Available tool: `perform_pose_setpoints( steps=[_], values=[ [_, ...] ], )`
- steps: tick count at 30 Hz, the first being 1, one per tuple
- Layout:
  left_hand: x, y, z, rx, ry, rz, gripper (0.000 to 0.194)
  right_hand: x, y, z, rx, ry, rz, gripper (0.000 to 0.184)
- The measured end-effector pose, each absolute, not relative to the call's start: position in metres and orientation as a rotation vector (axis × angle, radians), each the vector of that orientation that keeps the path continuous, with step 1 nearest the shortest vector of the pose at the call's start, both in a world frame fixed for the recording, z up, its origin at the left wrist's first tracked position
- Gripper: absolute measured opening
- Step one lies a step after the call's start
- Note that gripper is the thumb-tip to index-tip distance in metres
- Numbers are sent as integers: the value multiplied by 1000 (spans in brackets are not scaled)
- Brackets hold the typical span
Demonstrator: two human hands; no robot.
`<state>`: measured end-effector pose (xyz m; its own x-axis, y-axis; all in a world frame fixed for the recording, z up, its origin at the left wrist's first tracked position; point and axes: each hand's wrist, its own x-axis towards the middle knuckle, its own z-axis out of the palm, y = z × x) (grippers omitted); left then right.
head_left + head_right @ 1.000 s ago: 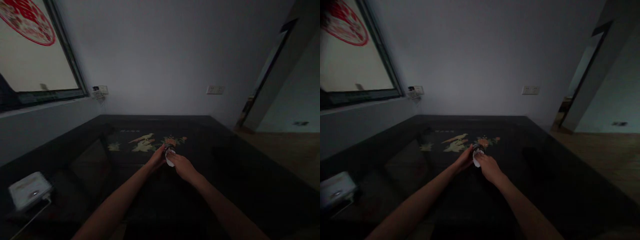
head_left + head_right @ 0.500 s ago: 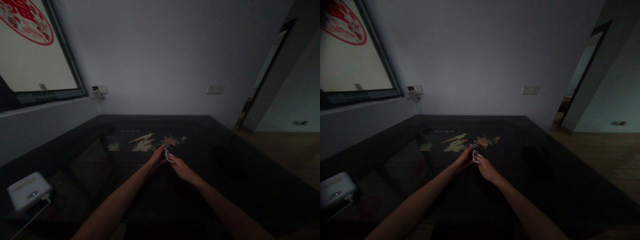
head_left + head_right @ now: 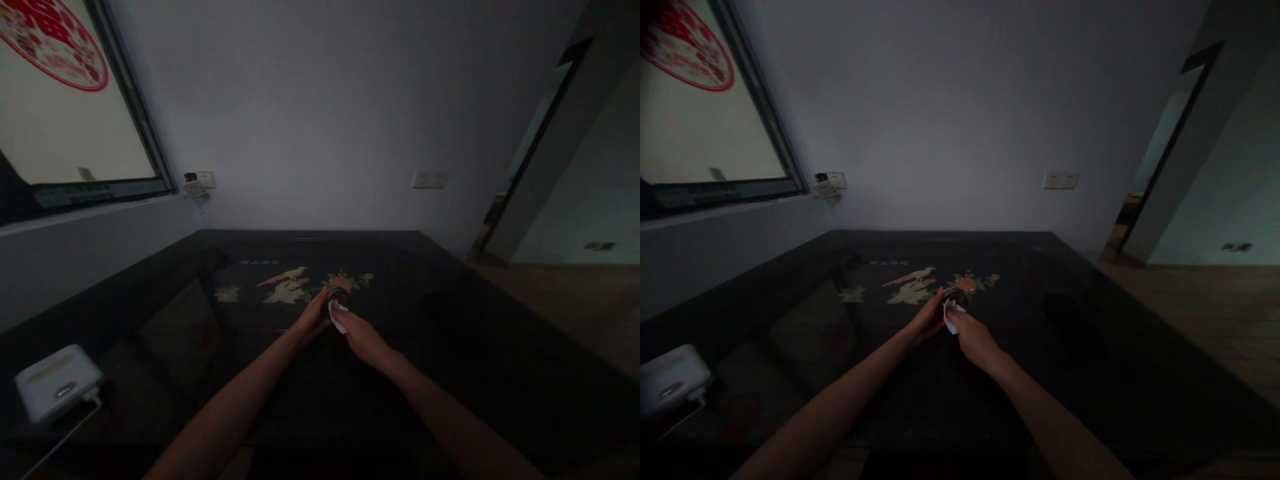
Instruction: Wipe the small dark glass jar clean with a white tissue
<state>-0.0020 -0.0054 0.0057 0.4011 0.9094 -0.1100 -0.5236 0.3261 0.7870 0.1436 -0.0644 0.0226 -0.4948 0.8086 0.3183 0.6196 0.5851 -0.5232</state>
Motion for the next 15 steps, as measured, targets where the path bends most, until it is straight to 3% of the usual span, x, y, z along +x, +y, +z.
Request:
perform_pose_setpoints(
  steps=[8, 15],
  values=[
    [-4, -8, 10, 737, 578, 998, 38, 147, -64, 36, -1273, -2463, 66, 53],
    [-3, -7, 5, 783, 589, 1007, 39, 142, -69, 32, -1185, -2229, 474, 60]
  ],
)
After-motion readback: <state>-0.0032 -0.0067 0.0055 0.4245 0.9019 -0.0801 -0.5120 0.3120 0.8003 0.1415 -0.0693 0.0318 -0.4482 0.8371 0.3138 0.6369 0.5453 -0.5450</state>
